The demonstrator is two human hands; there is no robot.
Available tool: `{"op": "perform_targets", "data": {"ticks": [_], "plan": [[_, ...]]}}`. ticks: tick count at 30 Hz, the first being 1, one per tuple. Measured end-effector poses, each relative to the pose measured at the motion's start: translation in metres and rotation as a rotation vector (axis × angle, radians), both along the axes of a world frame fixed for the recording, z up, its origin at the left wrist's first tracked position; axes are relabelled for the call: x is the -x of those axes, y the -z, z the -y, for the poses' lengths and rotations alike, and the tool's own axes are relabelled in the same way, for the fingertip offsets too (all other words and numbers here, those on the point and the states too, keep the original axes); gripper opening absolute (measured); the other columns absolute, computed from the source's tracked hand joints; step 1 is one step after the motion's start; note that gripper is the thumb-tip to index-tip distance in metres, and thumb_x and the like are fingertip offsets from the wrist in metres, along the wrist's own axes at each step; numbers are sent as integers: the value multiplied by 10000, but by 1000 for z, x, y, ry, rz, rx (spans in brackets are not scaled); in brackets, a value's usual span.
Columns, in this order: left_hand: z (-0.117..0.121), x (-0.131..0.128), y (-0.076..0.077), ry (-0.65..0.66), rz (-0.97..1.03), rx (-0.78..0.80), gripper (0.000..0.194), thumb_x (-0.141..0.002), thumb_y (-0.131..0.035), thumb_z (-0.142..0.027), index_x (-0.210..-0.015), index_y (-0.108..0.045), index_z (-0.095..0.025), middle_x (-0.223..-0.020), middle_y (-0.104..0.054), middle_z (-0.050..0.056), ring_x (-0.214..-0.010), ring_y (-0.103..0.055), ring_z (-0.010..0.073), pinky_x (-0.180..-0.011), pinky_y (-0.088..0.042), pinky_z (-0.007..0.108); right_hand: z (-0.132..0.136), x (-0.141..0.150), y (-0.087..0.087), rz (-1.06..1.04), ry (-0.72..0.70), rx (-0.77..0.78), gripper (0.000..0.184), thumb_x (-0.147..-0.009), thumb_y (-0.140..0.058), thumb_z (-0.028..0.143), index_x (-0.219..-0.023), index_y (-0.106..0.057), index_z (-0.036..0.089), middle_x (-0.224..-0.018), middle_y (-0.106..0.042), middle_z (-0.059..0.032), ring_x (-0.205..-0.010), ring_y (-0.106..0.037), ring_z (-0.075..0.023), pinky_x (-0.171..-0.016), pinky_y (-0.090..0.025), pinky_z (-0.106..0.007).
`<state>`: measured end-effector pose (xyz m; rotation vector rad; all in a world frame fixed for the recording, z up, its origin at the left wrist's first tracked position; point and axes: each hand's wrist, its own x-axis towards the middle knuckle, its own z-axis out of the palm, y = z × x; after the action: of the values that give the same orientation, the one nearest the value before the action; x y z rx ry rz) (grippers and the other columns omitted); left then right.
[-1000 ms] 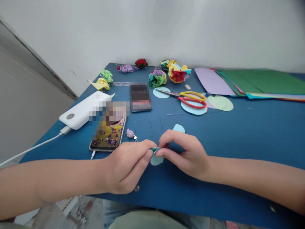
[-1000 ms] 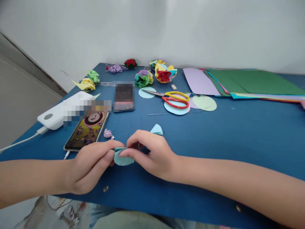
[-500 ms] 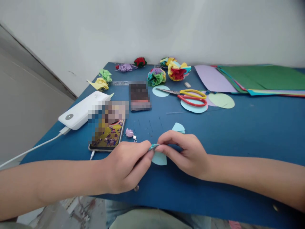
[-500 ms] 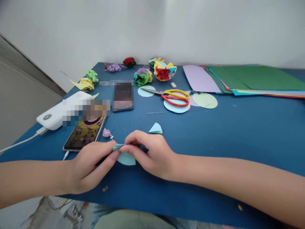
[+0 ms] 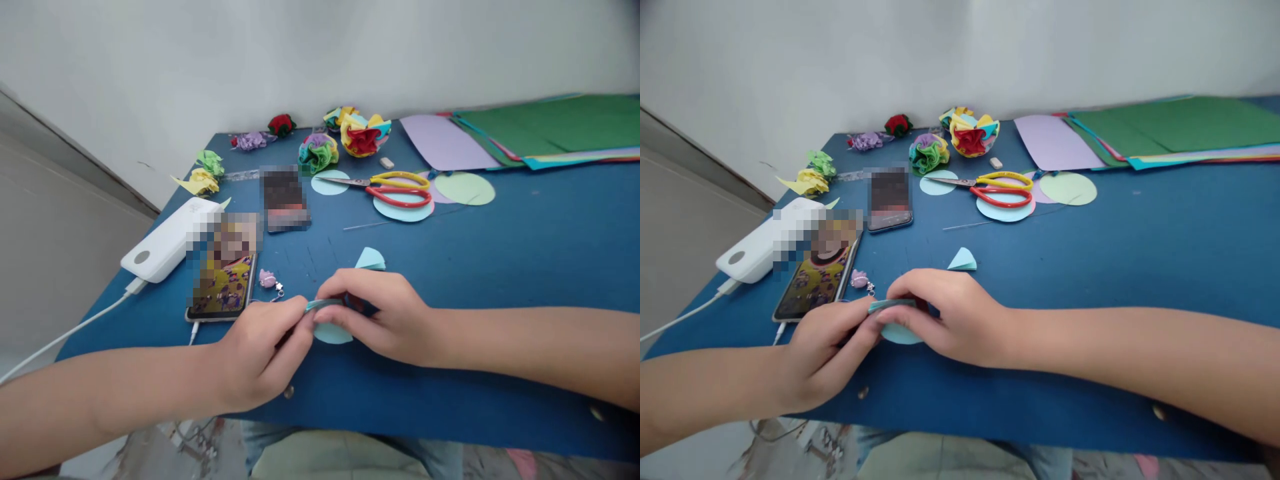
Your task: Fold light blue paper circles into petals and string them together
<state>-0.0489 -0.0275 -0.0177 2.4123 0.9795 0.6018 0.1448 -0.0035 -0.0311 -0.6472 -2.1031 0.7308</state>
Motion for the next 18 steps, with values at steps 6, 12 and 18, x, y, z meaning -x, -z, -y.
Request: {"op": "perform_targets", "data": {"ticks": [6,12,18], "plan": [[-1,-3,-9,22,44,69,246,-882,-349,-121,-650,-413,-171,-519,-377,-45,-441,-358,73,-461,-293,207,-1,-1,3,-35,-21,-45,74,-859,-522,139,-878,-592,150,-777,-655,-2,-670,-580,-80,-650,-451,-154],[-2,-3,-6,83,96,113,199,-873,-338,-100,-706,-421,-166,-566,-394,-39,-484,-377,75,-485,-323,199,-1,-3,6,-1,-54,-91,128,-892,-452,146,-915,-575,118,-772,-637,-37,-692,-576,-99,-653,-443,-176],[1,1,-1,45,64,-36,187,-864,-399,-95,-701,-466,-156,-540,-424,-38,-465,-399,75,-468,-302,209,-1,-3,2,-16,-7,1,87,-865,-542,228,-884,-569,148,-759,-628,2,-639,-551,-74,-622,-427,-153]]}}
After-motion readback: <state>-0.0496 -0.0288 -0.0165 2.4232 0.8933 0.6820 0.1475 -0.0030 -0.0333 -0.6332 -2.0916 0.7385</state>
